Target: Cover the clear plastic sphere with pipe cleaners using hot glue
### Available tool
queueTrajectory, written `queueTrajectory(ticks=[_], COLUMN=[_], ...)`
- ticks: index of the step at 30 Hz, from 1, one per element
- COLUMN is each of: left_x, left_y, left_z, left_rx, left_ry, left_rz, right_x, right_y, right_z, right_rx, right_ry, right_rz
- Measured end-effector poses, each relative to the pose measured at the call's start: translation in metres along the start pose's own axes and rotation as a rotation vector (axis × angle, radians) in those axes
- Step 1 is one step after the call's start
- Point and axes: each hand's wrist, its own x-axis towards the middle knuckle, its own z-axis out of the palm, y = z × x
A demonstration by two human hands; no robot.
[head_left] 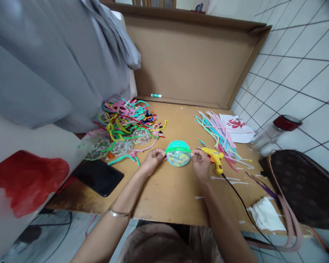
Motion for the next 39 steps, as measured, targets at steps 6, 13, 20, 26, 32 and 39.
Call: queueTrajectory(ticks=[6,13,20,26,32,39], left_x=[0.0,0.001,0.002,0.003,0.002,0.001], left_y=[-0.002,-0.004,-0.005,-0.005,-0.005,-0.003], left_z=[-0.002,-0.003,-0.004,-0.005,-0.005,-0.003], left_rx=[-0.004,-0.021,-0.022,0.002,0.013,0.005], left_ry=[0.0,0.018,0.018,0.002,-0.016,-0.023], left_rz=[-0.005,-0.019,-0.017,-0.012,0.001,-0.006], right_x=[0.003,-0.001,0.0,0.001,0.0,-0.001], right_y=[0.004,-0.002,-0.001,-0.005,-0.015,-0.014], right_z=[-0.001,-0.002,-0.004,-0.007,-0.01,-0.01], right_rx=[0.056,-0.023,-0.039,-0.083,-0.218,-0.265], right_ry=[-0.026,-0.032,-0.055,-0.059,-0.056,-0.058], right_rz=[0.019,-0.046,-0.065,-0.104,-0.258,-0.398])
